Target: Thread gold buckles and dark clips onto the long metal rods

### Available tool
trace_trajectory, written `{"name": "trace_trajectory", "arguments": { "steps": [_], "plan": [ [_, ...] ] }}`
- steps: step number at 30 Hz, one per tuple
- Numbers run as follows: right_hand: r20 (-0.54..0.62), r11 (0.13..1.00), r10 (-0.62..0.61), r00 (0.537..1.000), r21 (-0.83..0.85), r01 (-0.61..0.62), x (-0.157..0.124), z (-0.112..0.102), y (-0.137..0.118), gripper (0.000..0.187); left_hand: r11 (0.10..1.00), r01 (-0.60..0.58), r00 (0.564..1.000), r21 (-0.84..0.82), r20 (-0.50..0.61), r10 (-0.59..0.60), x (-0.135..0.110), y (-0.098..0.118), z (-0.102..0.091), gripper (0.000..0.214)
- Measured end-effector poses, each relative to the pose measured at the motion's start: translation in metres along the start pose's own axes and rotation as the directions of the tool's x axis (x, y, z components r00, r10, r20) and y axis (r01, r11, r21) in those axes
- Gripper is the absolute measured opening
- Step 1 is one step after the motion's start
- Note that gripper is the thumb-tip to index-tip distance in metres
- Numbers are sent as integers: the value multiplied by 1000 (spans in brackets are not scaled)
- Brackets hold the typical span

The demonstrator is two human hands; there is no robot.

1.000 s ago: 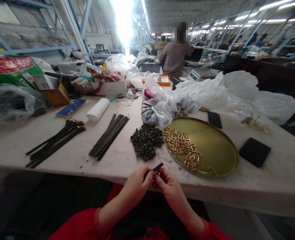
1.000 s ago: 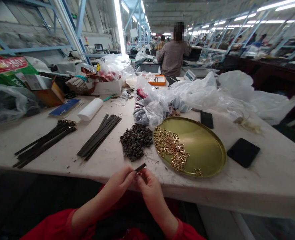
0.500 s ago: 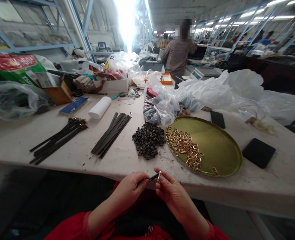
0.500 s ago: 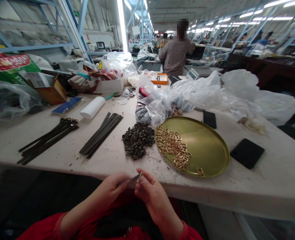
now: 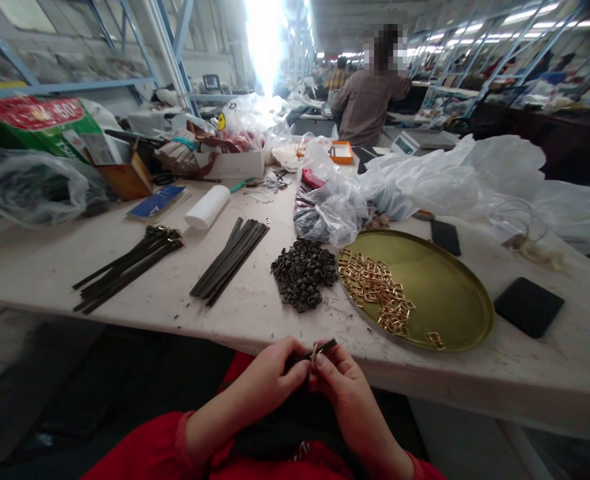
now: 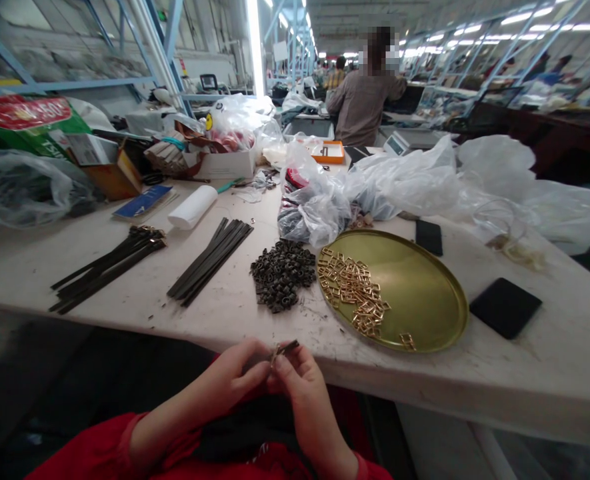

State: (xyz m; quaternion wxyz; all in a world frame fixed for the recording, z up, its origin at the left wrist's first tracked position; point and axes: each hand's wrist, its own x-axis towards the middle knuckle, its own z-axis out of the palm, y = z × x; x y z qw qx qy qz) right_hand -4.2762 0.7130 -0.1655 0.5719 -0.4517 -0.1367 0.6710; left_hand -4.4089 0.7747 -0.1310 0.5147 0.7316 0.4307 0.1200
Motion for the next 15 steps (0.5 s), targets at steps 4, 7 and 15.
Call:
{"name": "trace_trajectory", "arguments": {
  "steps": [4, 7, 15],
  "plan": [
    [2, 995, -40, 999, -96, 40, 1, 1, 2, 30, 999, 43, 999, -27, 13, -43, 1, 0, 1, 15],
    [1, 980, -71, 997, -184, 70, 1, 3, 4, 32, 996, 29, 999, -85, 20, -27, 1, 0, 1, 15],
    [-13, 930, -170, 985, -332, 157, 1, -4, 11, 27, 912, 157, 985, -379, 131, -115, 1, -11, 6, 29]
  ]
}}
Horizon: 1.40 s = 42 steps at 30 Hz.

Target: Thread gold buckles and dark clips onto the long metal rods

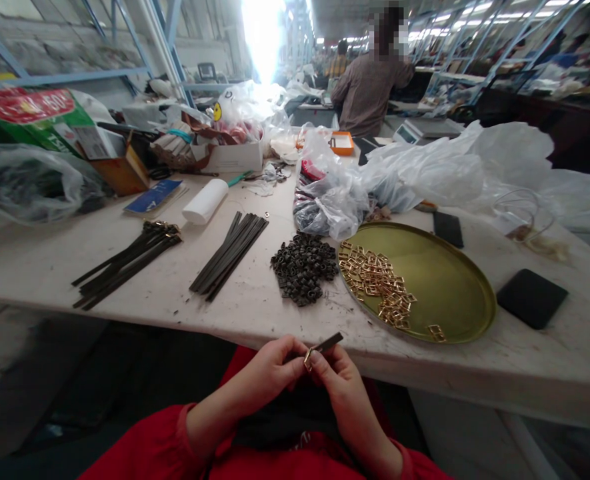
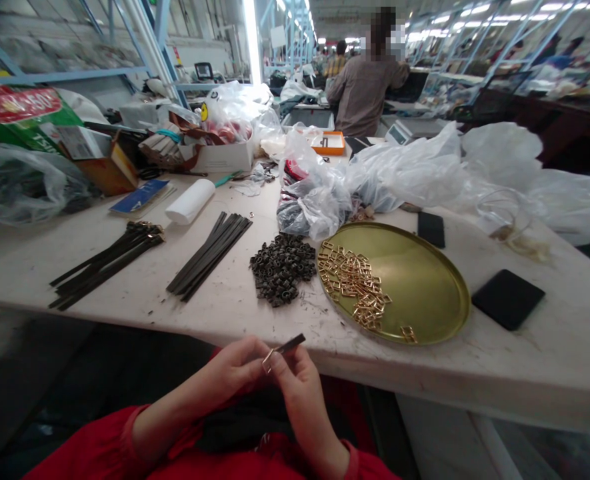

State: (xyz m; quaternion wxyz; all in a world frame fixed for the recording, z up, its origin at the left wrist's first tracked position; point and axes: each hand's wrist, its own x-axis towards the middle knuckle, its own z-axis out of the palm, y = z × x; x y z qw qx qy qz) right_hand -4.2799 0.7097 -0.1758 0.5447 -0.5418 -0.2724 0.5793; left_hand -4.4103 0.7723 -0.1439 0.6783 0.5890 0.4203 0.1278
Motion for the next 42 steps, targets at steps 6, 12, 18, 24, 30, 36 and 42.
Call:
{"name": "trace_trajectory", "arguments": {
  "steps": [6, 12, 18, 24, 30, 36, 42],
  "plan": [
    [23, 972, -122, 992, -201, 124, -3, -2, 6, 25, 989, 8, 1000, -150, 8, -7, 0, -11, 2, 38],
    [66, 892, -246, 967, -375, 252, -10, -4, 1, 21, 970, 39, 999, -241, 2, -40, -3, -14, 3, 38],
    [50, 912, -210, 976, -349, 214, -10, -5, -1, 27, 946, 83, 996, -312, 43, -73, -6, -7, 3, 38],
    [147, 785, -435, 889, -422, 454, -9, -6, -2, 20, 933, 95, 994, -347, -10, -105, -2, -11, 4, 39],
    [264, 876, -313, 912, -291, 385, -10, -18, -19, 27, 951, 99, 991, -294, -62, -122, -4, -12, 2, 32],
    [397, 995, 56, 916, -100, -17, -7, -24, -30, 24, 985, 119, 989, -122, -73, -128, -10, -10, 4, 25],
    [422, 925, 49, 905, -361, 118, -8, -31, -33, 19, 996, 71, 990, 47, -122, -65, -16, -4, 10, 16]
  ]
}}
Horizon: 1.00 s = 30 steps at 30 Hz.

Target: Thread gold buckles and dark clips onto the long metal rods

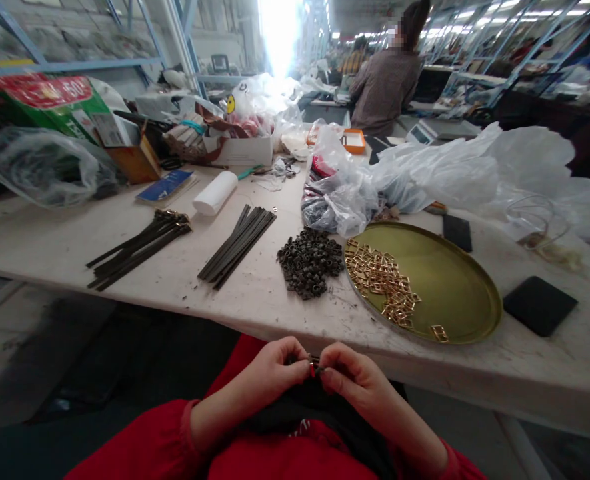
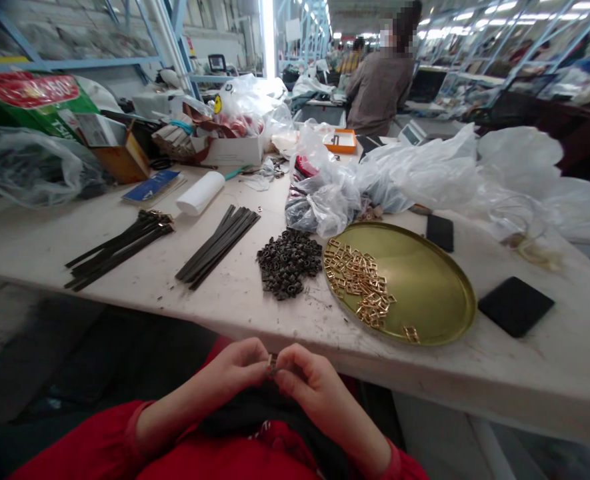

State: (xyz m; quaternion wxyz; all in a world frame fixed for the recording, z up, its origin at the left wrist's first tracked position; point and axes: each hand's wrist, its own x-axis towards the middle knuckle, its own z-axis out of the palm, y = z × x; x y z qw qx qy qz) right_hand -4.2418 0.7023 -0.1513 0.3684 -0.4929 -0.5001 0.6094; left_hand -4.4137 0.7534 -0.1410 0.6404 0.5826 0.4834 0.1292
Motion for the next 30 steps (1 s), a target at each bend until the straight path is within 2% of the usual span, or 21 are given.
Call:
{"name": "trace_trajectory", "arguments": {
  "steps": [6, 10, 13, 16, 19, 23, 26, 30],
  "plan": [
    [0, 969, -81, 997, -232, 78, 1, -8, 2, 14, 983, -49, 998, 174, -29, 55, -4, 0, 4, 15],
    [-30, 979, -78, 996, -191, 71, 3, -4, 8, 10, 967, -75, 995, 245, -42, 88, -3, -3, 6, 14],
    [-121, 995, -1, 993, -102, -11, 3, 1, 11, 8, 954, -100, 991, 284, -53, 119, -2, -3, 6, 13],
    [-153, 996, 80, 985, -20, -84, 3, 5, 13, 13, 956, -96, 993, 276, -42, 111, -2, -3, 5, 13],
    [-185, 996, 74, 980, -36, -82, 5, 7, 16, 14, 963, -88, 993, 254, -50, 104, -2, -3, 5, 12],
    [-296, 995, 30, 955, -80, -56, 5, 12, 21, 16, 963, -96, 986, 251, -106, 126, -1, -4, 8, 11],
    [-362, 979, -69, 930, -202, -6, 3, 17, 23, 14, 972, -105, 982, 210, -133, 135, 0, -7, 11, 12],
    [-351, 872, -353, 867, -460, 169, 0, 25, 26, 6, 983, -125, 975, 136, -169, 147, 2, -17, 16, 15]
  ]
}}
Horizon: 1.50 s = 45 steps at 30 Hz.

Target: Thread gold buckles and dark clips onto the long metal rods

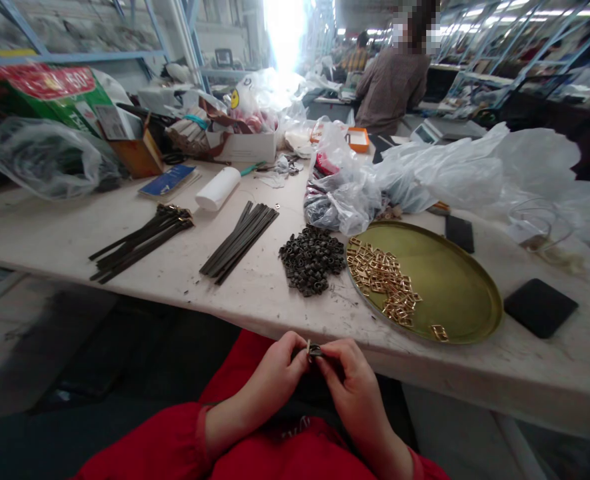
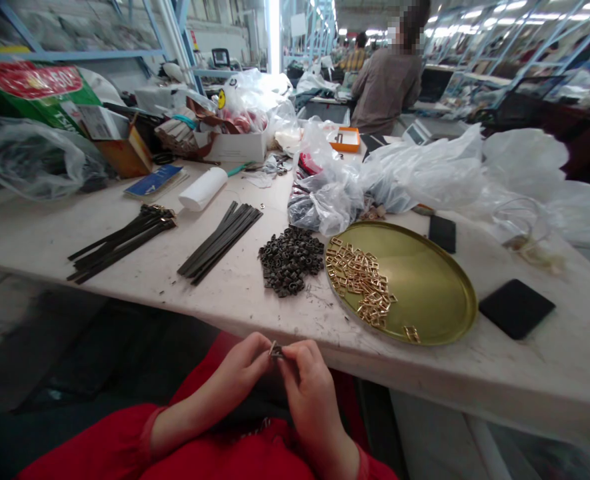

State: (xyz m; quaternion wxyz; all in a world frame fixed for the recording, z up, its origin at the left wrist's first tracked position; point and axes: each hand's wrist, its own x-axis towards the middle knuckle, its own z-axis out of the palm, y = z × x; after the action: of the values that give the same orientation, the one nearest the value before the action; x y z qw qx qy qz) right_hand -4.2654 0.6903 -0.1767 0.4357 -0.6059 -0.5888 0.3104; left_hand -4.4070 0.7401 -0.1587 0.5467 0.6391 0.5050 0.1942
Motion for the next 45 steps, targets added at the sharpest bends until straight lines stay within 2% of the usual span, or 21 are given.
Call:
{"name": "trace_trajectory", "arguments": {
  "steps": [2, 5, 7, 11, 17, 25, 34, 45],
  "plan": [
    [-9, 997, -72, 997, -38, 72, -2, 3, 2, 8, 1000, 6, 1000, -29, -15, -7, 0, -4, 3, 15],
    [-17, 992, -102, 995, -74, 100, -4, 7, 10, 10, 998, 25, 999, -53, -31, -27, -1, -8, 8, 14],
    [-35, 996, -60, 998, -73, 57, -5, 9, 15, 8, 998, 38, 999, -54, -35, -39, -1, -7, 9, 13],
    [-51, 995, 101, 994, -13, -102, -4, 12, 19, 7, 997, 48, 999, -61, -9, -48, 0, -2, 9, 14],
    [-66, 989, -106, 992, -114, 98, -3, 13, 16, 11, 994, -11, 1000, -111, -16, 9, 0, -8, 13, 18],
    [-50, 970, -172, 984, -183, 160, -5, 14, 16, 16, 988, -21, 999, -154, -39, 15, 3, -16, 17, 19],
    [-27, 912, -288, 957, -314, 265, -5, 17, 13, 21, 966, 44, 996, -256, -59, -61, 6, -22, 21, 19],
    [-17, 911, -314, 949, -287, 296, -7, 14, 12, 26, 977, -16, 998, -214, -56, 4, 3, -14, 18, 18]
  ]
}}
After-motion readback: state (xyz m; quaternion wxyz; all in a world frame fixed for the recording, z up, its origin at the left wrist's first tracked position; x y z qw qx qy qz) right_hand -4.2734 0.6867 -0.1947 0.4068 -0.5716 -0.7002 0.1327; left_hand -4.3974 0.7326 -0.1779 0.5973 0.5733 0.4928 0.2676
